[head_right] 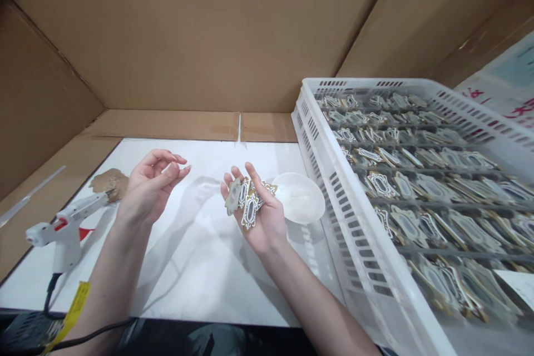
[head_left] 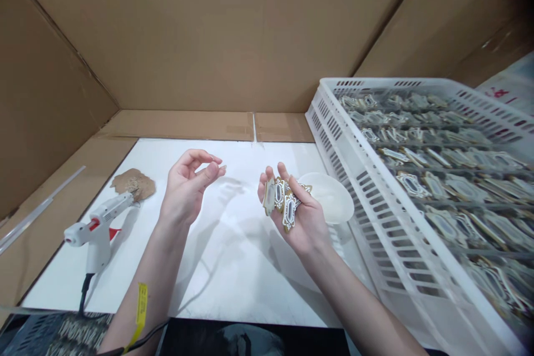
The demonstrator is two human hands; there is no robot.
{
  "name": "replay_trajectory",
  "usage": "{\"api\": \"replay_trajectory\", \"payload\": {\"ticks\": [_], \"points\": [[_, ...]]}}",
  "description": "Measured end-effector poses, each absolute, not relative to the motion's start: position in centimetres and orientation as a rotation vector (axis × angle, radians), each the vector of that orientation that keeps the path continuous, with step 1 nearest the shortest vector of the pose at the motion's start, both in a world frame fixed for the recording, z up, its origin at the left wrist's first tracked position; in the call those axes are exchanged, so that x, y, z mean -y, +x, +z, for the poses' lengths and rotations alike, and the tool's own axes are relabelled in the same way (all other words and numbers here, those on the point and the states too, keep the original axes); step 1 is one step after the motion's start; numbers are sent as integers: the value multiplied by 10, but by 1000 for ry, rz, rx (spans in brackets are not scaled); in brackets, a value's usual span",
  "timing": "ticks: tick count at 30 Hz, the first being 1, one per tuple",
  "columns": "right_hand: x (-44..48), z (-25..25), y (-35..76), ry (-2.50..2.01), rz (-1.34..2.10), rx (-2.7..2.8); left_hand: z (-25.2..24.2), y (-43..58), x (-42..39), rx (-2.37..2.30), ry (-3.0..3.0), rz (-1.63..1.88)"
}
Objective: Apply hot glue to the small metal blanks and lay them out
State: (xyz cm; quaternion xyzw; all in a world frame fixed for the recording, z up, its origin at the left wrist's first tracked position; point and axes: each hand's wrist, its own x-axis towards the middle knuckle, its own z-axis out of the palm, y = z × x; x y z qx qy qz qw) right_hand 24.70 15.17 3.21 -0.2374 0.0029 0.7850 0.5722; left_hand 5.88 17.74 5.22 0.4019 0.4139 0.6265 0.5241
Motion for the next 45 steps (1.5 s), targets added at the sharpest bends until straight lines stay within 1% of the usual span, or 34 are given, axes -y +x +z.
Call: {"api": "replay_trajectory", "payload": {"ticks": [11, 20, 31, 45], "points": [[-152, 38, 246, -585, 1833, -76, 52, 57, -176, -1026, 922, 1469], [-151, 35, 247, -558, 1848, -38, 54, 60, -178, -1086, 925, 1532], [-151, 36, 246, -579, 1836, -63, 55, 59, -176, -1005, 947, 1482], [-151, 33, 247, -564, 1846, -22, 52, 57, -179, -1056, 925, 1542]]}}
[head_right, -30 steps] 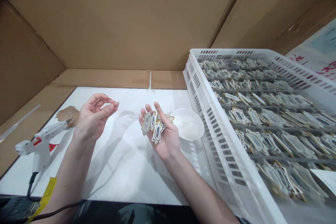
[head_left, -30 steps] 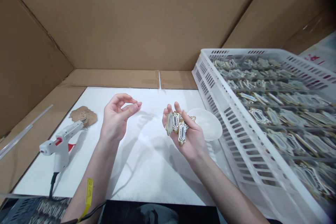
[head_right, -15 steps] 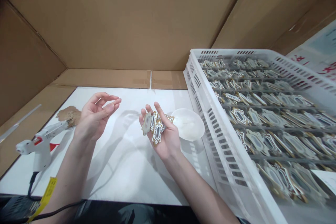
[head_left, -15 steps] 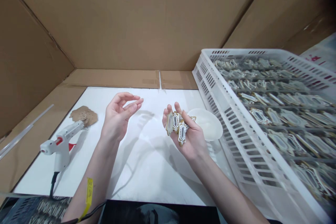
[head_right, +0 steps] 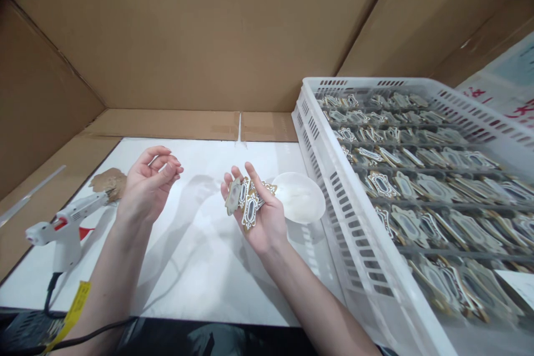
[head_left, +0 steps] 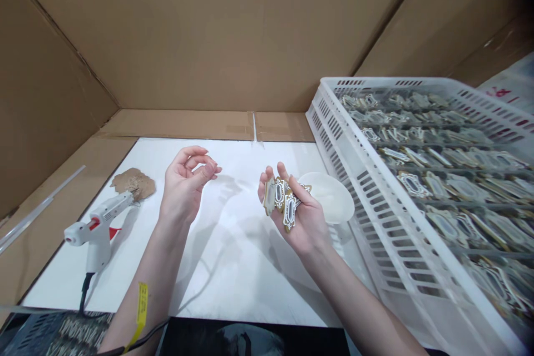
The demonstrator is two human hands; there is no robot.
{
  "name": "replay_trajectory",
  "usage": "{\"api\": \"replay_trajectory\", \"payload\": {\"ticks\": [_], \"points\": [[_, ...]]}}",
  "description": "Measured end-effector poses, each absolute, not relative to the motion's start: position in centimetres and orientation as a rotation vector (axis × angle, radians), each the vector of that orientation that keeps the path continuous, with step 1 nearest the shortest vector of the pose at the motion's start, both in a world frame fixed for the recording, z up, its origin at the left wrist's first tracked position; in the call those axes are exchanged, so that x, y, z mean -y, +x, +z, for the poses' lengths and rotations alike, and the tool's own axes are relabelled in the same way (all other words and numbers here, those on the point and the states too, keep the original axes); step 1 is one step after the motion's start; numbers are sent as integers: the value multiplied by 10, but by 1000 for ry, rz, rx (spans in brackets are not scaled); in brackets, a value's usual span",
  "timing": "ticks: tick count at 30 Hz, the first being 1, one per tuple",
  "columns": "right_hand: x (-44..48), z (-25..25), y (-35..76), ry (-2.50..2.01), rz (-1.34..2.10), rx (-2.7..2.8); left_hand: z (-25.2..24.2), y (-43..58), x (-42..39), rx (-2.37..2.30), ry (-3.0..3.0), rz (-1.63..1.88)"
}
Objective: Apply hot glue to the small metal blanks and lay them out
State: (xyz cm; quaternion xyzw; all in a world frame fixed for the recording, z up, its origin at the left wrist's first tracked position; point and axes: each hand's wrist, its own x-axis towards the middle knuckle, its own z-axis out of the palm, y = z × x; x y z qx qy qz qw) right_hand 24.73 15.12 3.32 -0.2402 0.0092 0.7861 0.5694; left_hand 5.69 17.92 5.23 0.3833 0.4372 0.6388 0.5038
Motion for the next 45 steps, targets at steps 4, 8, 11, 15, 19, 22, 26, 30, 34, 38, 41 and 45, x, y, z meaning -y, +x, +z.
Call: {"api": "replay_trajectory", "payload": {"ticks": [4, 8, 11, 15, 19, 22, 26, 30, 34, 38, 41, 45], "points": [[-151, 33, 247, -563, 1844, -20, 52, 56, -179, -1049, 933, 1543], [-151, 34, 246, -573, 1842, -45, 50, 55, -179, -1023, 948, 1531], [-151, 33, 247, -568, 1844, -28, 50, 56, -180, -1022, 935, 1542], [-151, 31, 248, -553, 1850, 4, 51, 57, -180, -1030, 891, 1550], [-151, 30, 248, -556, 1850, 23, 53, 58, -179, -1036, 863, 1541], [-151, 32, 247, -559, 1853, 7, 54, 58, -179, -1046, 847, 1542], [-151, 34, 246, -576, 1846, -47, 53, 57, -180, -1062, 838, 1554], [-151, 34, 246, -573, 1847, -35, 52, 56, -180, -1056, 850, 1551], [-151, 34, 245, -583, 1839, -49, 51, 56, -180, -1051, 852, 1546], [-151, 35, 246, -592, 1838, -59, 52, 56, -180, -1038, 826, 1545], [-151, 34, 246, -580, 1839, -51, 54, 56, -179, -1028, 812, 1546], [-152, 33, 246, -569, 1842, -55, 54, 56, -179, -1050, 798, 1543]]}}
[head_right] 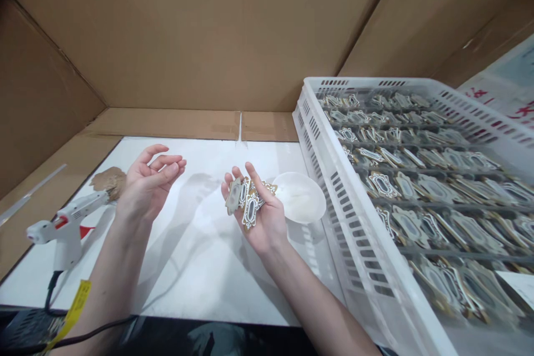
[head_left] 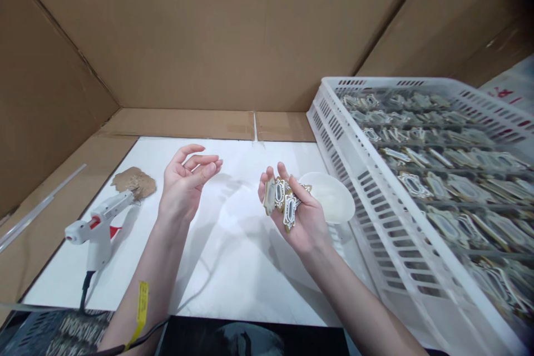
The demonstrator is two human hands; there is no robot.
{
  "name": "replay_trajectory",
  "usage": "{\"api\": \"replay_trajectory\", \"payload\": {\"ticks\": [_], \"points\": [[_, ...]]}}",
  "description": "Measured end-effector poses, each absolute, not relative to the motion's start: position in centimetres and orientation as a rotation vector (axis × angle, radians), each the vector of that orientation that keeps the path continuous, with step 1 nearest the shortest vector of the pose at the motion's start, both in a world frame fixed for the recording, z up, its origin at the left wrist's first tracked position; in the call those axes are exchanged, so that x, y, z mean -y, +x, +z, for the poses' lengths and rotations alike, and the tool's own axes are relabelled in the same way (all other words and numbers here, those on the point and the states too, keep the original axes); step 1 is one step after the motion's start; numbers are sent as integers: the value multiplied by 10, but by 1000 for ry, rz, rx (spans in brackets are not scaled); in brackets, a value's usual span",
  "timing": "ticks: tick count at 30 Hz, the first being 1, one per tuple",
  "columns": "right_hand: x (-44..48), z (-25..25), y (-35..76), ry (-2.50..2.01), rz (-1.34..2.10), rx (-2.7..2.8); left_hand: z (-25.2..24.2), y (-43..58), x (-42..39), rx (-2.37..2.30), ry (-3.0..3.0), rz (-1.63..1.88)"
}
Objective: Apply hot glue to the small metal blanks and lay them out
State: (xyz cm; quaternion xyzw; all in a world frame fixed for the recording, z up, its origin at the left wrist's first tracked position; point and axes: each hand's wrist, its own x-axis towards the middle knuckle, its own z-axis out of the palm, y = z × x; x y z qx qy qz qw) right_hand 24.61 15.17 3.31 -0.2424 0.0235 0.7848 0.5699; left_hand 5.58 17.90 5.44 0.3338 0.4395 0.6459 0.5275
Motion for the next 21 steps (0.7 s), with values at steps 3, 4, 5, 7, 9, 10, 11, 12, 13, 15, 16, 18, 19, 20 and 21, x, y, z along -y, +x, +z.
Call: {"api": "replay_trajectory", "payload": {"ticks": [3, 4, 5, 7, 9, 10, 11, 12, 13, 15, 16, 18, 19, 20, 21], "points": [[-152, 34, 246, -578, 1843, -74, 54, 55, -180, -1055, 798, 1551], [-152, 34, 246, -581, 1842, -81, 53, 55, -180, -1051, 807, 1555], [-152, 34, 245, -582, 1842, -85, 52, 54, -180, -1045, 820, 1561], [-152, 34, 245, -579, 1844, -80, 51, 53, -181, -1029, 844, 1577], [-152, 34, 245, -576, 1844, -72, 50, 52, -181, -1015, 849, 1588], [-152, 34, 245, -579, 1843, -74, 50, 52, -181, -1011, 846, 1587], [-152, 34, 245, -584, 1841, -79, 50, 52, -181, -1008, 841, 1582], [-151, 34, 245, -588, 1839, -85, 50, 52, -181, -1006, 834, 1575], [-151, 34, 245, -591, 1836, -89, 50, 53, -181, -1006, 828, 1566], [-151, 34, 245, -590, 1834, -89, 51, 53, -181, -1005, 818, 1551], [-151, 34, 245, -588, 1835, -86, 51, 53, -181, -1006, 813, 1544], [-151, 35, 245, -587, 1834, -88, 51, 54, -181, -1005, 806, 1538], [-151, 35, 245, -590, 1833, -92, 51, 54, -181, -1003, 805, 1540], [-151, 36, 245, -597, 1830, -98, 52, 54, -181, -1001, 805, 1542], [-151, 36, 244, -604, 1828, -104, 52, 53, -181, -998, 806, 1546]]}}
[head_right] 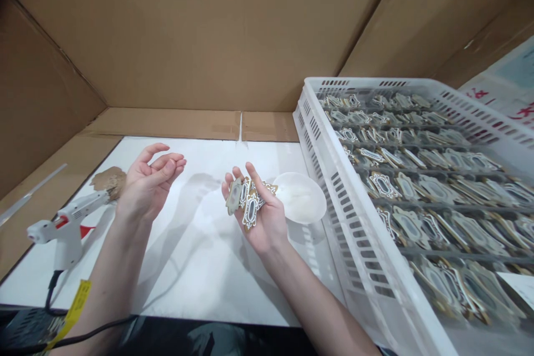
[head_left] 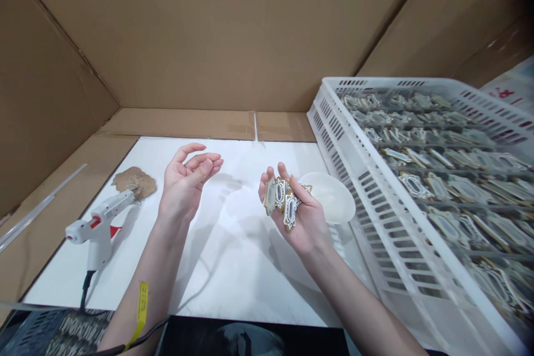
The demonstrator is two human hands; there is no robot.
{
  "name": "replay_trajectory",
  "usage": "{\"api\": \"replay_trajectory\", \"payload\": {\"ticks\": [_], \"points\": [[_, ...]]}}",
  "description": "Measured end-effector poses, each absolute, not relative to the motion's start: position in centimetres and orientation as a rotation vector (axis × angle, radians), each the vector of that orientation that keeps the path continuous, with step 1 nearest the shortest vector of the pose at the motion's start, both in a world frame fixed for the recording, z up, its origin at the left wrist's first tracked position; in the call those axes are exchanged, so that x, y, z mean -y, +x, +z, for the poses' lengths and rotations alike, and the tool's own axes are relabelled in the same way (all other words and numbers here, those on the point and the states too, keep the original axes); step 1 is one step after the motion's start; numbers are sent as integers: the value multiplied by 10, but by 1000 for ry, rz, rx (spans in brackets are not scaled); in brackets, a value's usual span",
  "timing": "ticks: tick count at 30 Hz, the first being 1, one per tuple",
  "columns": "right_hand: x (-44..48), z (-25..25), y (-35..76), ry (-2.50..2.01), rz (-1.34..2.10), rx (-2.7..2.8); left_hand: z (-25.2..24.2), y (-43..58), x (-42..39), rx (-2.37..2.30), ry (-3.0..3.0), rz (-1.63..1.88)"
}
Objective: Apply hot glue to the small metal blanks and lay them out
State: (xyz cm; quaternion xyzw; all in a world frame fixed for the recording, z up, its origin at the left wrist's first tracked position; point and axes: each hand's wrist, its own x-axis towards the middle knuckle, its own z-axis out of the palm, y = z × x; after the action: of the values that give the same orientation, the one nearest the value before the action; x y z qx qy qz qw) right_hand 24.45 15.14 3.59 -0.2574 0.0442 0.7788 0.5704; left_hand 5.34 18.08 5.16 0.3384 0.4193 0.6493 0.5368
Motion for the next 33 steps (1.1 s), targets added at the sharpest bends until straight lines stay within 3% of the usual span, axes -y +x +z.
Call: {"api": "replay_trajectory", "payload": {"ticks": [33], "points": [[-151, 34, 245, -580, 1847, -39, 50, 52, -180, -1019, 892, 1517]]}}
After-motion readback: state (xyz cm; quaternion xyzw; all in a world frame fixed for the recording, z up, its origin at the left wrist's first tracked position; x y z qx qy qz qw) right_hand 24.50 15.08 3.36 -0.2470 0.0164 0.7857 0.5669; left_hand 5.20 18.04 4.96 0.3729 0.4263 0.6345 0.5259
